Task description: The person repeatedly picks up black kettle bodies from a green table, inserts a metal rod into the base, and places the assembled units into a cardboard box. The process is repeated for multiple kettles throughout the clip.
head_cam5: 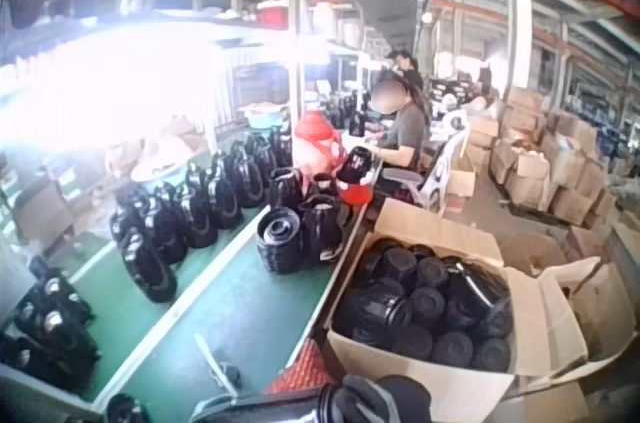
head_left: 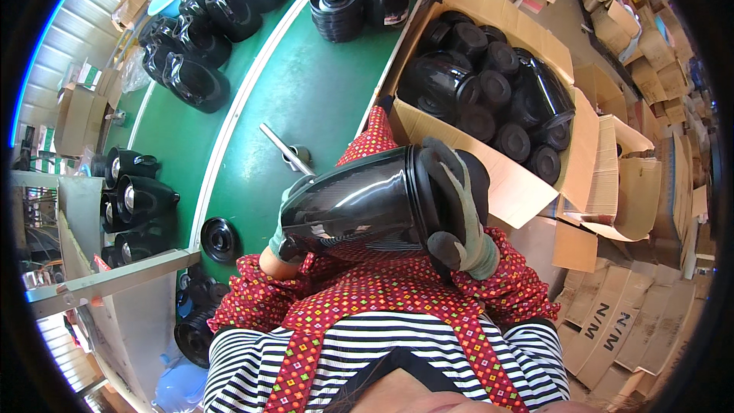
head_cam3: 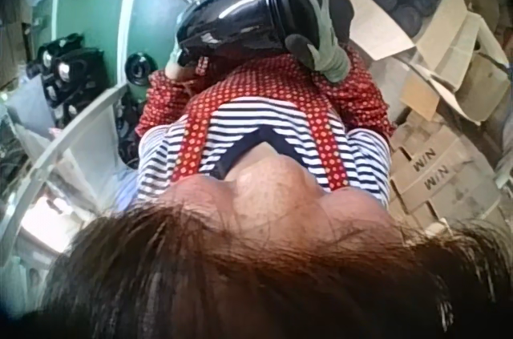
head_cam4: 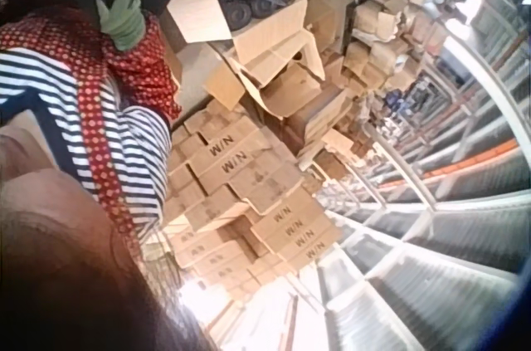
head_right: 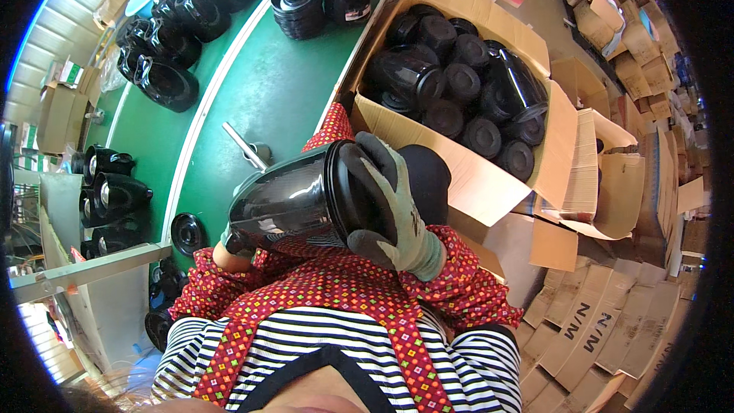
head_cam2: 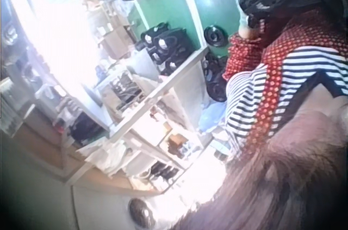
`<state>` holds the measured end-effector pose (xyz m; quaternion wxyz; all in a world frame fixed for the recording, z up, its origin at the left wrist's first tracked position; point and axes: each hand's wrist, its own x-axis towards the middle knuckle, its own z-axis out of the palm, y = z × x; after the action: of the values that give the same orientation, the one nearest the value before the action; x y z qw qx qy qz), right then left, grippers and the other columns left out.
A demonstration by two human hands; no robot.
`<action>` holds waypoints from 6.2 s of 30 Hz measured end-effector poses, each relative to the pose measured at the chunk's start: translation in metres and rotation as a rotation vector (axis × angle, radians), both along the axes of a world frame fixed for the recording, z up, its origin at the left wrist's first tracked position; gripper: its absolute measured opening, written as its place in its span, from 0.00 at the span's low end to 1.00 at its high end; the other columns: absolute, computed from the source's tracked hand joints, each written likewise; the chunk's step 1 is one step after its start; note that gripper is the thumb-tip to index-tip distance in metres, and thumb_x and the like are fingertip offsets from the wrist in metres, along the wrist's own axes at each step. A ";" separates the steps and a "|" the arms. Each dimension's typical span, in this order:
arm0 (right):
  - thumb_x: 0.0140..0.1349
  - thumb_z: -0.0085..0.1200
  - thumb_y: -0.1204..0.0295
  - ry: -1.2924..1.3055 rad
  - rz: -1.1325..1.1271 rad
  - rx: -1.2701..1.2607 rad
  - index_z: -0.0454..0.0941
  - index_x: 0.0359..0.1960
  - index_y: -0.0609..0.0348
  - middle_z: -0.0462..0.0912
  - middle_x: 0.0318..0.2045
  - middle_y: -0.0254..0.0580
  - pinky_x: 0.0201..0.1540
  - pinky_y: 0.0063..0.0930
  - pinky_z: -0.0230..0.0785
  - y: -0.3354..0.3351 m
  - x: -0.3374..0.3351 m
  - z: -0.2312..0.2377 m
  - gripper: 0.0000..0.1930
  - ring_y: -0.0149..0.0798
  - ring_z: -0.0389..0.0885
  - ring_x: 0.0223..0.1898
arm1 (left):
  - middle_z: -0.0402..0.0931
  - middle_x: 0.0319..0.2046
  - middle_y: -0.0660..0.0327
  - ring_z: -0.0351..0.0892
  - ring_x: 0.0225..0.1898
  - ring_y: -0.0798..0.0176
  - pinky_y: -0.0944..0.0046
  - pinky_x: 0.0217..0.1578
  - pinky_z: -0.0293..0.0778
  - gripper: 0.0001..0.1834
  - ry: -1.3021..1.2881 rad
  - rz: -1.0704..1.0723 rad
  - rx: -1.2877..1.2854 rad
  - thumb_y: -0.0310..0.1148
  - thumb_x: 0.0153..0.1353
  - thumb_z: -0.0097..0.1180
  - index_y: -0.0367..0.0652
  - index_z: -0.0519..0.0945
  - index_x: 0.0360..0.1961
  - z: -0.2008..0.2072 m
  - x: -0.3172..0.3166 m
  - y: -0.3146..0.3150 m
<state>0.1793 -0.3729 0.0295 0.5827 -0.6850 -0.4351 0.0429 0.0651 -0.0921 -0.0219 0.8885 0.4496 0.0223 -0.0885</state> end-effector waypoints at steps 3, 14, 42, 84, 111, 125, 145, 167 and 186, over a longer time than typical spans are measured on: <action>0.64 0.60 0.38 -0.151 0.052 0.064 0.58 0.79 0.64 0.51 0.77 0.72 0.75 0.63 0.50 -0.003 0.006 -0.005 0.52 0.72 0.56 0.76 | 0.82 0.53 0.52 0.81 0.51 0.58 0.59 0.56 0.75 0.28 0.004 -0.042 -0.021 0.31 0.65 0.62 0.32 0.76 0.65 0.002 0.004 -0.001; 0.82 0.40 0.49 0.829 -0.012 0.062 0.56 0.80 0.63 0.69 0.72 0.46 0.74 0.36 0.64 0.007 0.011 -0.002 0.36 0.42 0.72 0.71 | 0.85 0.49 0.54 0.85 0.46 0.62 0.62 0.52 0.79 0.27 -0.408 0.575 1.141 0.30 0.62 0.63 0.29 0.79 0.62 0.047 0.020 0.003; 0.82 0.46 0.65 1.122 -0.149 0.221 0.51 0.81 0.61 0.72 0.70 0.51 0.74 0.37 0.65 0.008 -0.005 0.033 0.32 0.42 0.73 0.70 | 0.82 0.50 0.35 0.89 0.46 0.45 0.55 0.49 0.84 0.24 -0.891 0.261 1.480 0.28 0.55 0.77 0.27 0.79 0.47 0.101 0.025 0.010; 0.50 0.71 0.36 -0.287 0.089 0.021 0.59 0.80 0.53 0.49 0.80 0.68 0.78 0.65 0.46 -0.021 0.004 0.026 0.60 0.73 0.49 0.79 | 0.67 0.73 0.44 0.73 0.70 0.48 0.46 0.71 0.72 0.31 0.329 -0.280 -0.420 0.41 0.78 0.55 0.38 0.64 0.75 0.019 0.032 -0.031; 0.65 0.68 0.61 0.574 0.403 -0.330 0.83 0.60 0.65 0.88 0.53 0.42 0.64 0.34 0.71 0.016 0.089 -0.035 0.26 0.34 0.83 0.57 | 0.41 0.83 0.45 0.41 0.82 0.34 0.33 0.77 0.46 0.58 -0.111 -0.237 2.166 0.30 0.51 0.71 0.55 0.53 0.83 -0.009 0.045 0.120; 0.67 0.59 0.68 -0.031 -0.012 -0.245 0.79 0.66 0.53 0.77 0.66 0.50 0.74 0.49 0.61 0.031 0.086 -0.021 0.24 0.56 0.72 0.68 | 0.82 0.39 0.53 0.85 0.38 0.52 0.56 0.41 0.80 0.32 0.149 -0.094 1.638 0.27 0.62 0.68 0.53 0.79 0.69 0.058 0.085 0.084; 0.68 0.63 0.70 -0.178 0.185 0.111 0.81 0.61 0.59 0.79 0.57 0.48 0.68 0.45 0.70 0.038 0.140 -0.129 0.21 0.52 0.77 0.63 | 0.78 0.52 0.50 0.78 0.55 0.43 0.41 0.64 0.67 0.31 -0.830 -0.592 0.824 0.52 0.54 0.67 0.44 0.82 0.54 0.092 0.176 -0.067; 0.65 0.62 0.72 0.165 0.685 0.331 0.81 0.52 0.65 0.82 0.47 0.49 0.70 0.60 0.64 0.082 0.147 -0.112 0.15 0.57 0.78 0.60 | 0.76 0.40 0.60 0.77 0.42 0.52 0.46 0.47 0.73 0.21 -0.688 -0.463 1.244 0.50 0.57 0.65 0.48 0.83 0.45 0.095 0.155 -0.143; 0.52 0.69 0.53 0.012 0.269 -0.458 0.81 0.47 0.55 0.81 0.38 0.44 0.51 0.48 0.71 0.010 0.146 -0.028 0.25 0.52 0.81 0.45 | 0.68 0.66 0.29 0.74 0.67 0.32 0.46 0.69 0.70 0.39 -0.258 -0.493 1.249 0.42 0.68 0.61 0.22 0.66 0.70 0.141 0.172 -0.047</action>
<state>0.3249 -0.3629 0.0013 0.4042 -0.7348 -0.4975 0.2216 0.2371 -0.1386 0.1193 0.4119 0.8769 -0.1399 -0.2046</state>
